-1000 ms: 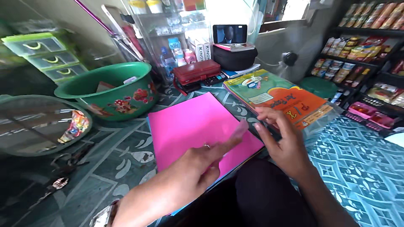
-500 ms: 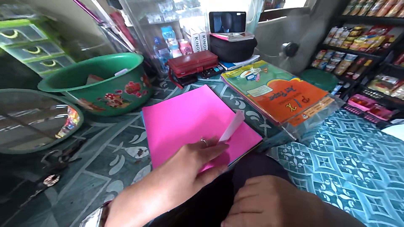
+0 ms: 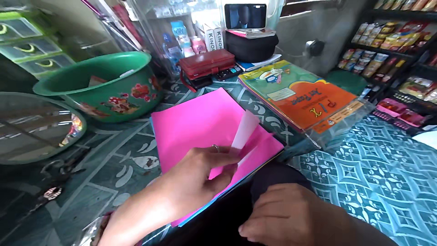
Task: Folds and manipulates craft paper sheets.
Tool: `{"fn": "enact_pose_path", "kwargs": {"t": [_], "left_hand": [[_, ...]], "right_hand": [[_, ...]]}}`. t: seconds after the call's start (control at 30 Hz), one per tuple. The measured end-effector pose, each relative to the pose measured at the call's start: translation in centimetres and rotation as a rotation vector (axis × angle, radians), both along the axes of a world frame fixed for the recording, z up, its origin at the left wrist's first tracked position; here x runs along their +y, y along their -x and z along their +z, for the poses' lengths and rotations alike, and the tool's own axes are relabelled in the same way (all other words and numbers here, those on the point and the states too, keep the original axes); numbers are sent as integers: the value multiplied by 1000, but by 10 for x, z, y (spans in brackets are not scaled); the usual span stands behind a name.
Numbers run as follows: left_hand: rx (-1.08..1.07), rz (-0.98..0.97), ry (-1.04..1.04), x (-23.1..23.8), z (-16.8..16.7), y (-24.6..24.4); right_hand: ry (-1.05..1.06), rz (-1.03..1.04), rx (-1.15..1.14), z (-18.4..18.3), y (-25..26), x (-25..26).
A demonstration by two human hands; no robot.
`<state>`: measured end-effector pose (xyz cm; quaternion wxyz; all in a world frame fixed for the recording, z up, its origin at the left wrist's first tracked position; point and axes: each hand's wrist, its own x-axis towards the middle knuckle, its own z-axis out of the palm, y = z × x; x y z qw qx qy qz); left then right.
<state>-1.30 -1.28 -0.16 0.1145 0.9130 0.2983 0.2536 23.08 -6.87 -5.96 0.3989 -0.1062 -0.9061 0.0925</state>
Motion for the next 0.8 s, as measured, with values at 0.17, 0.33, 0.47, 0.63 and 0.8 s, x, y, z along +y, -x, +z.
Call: {"fn": "enact_pose_path", "kwargs": {"t": [0.17,0.33,0.47,0.63,0.8], "left_hand": [[-58,83,-77,-5,-5,-9],[-58,109,-99,-5,-7,-10],[-33,80,-79,-5,-6,-10],[38,-1,-216,-5,-4,-11],[41,45,-234,-6,-10,-13]], "right_hand": [[6,-39,5,0,0,0],[7,-32,4,0,0,1],[9,-17,7,0,0,1],[-4,-20,14,-2,0,2],[-3,-13,5,-1,-1,3]]}}
